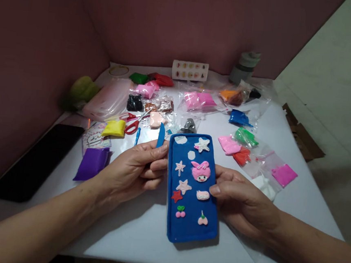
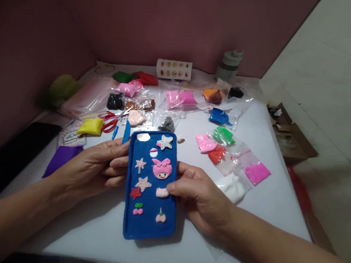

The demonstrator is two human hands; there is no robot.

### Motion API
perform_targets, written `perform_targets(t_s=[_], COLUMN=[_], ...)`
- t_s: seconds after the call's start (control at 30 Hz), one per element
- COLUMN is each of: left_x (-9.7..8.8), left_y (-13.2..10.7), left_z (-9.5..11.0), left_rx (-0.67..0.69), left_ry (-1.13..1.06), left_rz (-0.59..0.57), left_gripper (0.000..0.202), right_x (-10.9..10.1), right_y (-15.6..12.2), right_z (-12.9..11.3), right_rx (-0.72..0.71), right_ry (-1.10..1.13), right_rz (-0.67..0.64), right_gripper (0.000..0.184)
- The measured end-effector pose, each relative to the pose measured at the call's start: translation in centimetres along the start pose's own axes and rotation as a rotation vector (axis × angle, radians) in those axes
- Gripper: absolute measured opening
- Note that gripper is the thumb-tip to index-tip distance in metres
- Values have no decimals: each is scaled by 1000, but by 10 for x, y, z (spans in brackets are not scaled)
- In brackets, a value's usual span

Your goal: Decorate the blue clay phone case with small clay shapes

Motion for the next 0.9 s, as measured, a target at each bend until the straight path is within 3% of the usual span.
perform_targets(t_s=[0.3,0.9], left_x=[-1,-2], left_y=[-1,-1], left_z=[-1,-2], left_rx=[-11,-13], left_ry=[-5,-35], left_rz=[15,0], left_gripper=[28,28], right_x=[4,9], right_y=[-2,-2], right_z=[-3,-4], right_rx=[-20,-26], right_ry=[19,-26], right_rz=[-85,-159], right_gripper=[44,59])
Point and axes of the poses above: each hand's wrist, its own y-axis towards the middle knuckle, its own x-axis out of the palm, z = x × y, the point moved 5 cm from there along y, towards the middle knuckle, and after that the axes turned 1 degree about -y, right-handed, at the moved point
